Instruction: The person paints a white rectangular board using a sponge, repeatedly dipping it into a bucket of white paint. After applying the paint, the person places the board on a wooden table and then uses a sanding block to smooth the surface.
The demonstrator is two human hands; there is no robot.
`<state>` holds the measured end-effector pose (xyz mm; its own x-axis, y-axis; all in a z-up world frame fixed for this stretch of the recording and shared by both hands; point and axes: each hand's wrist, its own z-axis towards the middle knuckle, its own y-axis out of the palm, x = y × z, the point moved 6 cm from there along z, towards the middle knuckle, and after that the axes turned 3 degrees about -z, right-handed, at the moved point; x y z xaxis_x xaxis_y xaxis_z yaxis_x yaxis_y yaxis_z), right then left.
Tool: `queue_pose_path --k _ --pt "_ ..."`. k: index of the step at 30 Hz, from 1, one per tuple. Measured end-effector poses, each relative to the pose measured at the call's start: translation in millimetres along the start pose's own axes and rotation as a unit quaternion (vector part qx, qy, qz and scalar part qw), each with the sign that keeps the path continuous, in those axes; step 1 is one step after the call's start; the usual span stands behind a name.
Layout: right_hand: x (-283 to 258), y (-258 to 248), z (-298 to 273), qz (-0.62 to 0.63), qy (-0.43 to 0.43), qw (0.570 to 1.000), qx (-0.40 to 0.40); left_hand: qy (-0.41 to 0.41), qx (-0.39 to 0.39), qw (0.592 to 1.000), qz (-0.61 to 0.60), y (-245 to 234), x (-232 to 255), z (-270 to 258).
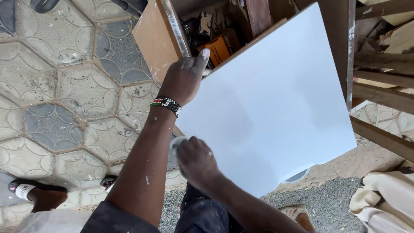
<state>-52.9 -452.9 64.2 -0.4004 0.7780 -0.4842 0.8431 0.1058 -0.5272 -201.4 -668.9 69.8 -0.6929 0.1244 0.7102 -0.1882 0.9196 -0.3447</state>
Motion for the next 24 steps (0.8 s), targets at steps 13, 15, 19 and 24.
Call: queue_pose_path --k 13,15,19,24 --pt "223 -397 41 -0.094 -0.091 0.909 0.395 0.353 0.119 0.901 0.221 11 -31 -1" --pt "204 -278 51 -0.001 -0.057 0.929 0.365 0.397 0.173 0.856 0.283 13 -34 -5" --pt "24 -56 16 0.024 -0.232 0.936 0.263 0.186 0.061 0.975 0.108 -9 -3 -5" --pt "78 -90 61 -0.137 -0.123 0.969 0.162 0.371 0.128 0.886 0.248 7 -19 -6"
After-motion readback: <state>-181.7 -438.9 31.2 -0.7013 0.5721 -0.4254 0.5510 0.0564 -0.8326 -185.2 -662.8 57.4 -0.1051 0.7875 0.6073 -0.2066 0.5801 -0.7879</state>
